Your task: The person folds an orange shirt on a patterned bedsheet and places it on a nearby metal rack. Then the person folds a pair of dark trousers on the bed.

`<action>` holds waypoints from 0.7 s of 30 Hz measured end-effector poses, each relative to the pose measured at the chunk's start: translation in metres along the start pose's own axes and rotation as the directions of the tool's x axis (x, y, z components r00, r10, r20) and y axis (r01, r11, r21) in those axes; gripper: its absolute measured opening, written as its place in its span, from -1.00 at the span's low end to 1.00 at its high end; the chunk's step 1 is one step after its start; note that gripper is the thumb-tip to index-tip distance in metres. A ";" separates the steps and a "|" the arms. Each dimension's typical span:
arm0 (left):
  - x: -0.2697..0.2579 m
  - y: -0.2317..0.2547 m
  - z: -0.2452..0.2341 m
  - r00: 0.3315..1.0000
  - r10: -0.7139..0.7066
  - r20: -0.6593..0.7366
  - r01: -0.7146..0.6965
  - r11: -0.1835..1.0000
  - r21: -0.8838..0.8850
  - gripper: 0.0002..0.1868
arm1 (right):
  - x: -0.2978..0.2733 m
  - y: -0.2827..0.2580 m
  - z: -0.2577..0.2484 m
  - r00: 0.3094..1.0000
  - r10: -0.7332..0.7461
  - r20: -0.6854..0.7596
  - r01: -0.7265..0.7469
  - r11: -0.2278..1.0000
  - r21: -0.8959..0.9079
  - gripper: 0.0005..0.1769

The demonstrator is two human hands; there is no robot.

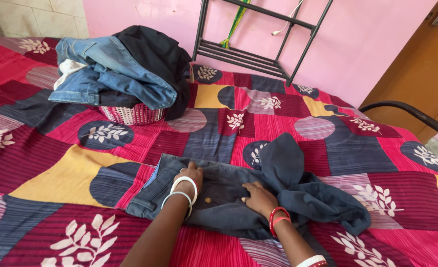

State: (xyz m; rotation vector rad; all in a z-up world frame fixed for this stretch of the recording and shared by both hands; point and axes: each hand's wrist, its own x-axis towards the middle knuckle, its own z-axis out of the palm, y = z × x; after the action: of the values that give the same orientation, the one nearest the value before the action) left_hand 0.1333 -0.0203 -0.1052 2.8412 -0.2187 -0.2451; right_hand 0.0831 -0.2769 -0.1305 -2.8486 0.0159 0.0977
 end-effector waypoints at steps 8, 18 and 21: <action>-0.003 -0.014 -0.040 0.956 -0.082 -0.280 0.032 0.984 -0.177 -0.56 | 0.009 0.001 -0.053 1.000 0.014 0.012 -0.013 0.997 -0.071 -0.40; 0.027 -0.035 -0.038 0.918 -0.155 -0.366 0.013 0.932 -0.363 -0.42 | 0.043 -0.002 -0.070 0.892 -0.120 -0.436 0.168 0.983 0.071 -0.47; 0.031 -0.046 -0.017 0.995 -0.078 -0.062 0.068 0.986 -0.151 -0.08 | 0.042 0.011 -0.031 0.899 -0.237 -0.370 0.278 0.958 0.063 -0.33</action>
State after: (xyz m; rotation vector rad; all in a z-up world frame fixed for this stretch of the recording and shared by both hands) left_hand 0.1723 0.0227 -0.1068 2.7072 -0.0785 -0.1716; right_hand 0.1265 -0.2960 -0.1065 -2.6832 -0.2715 -0.4659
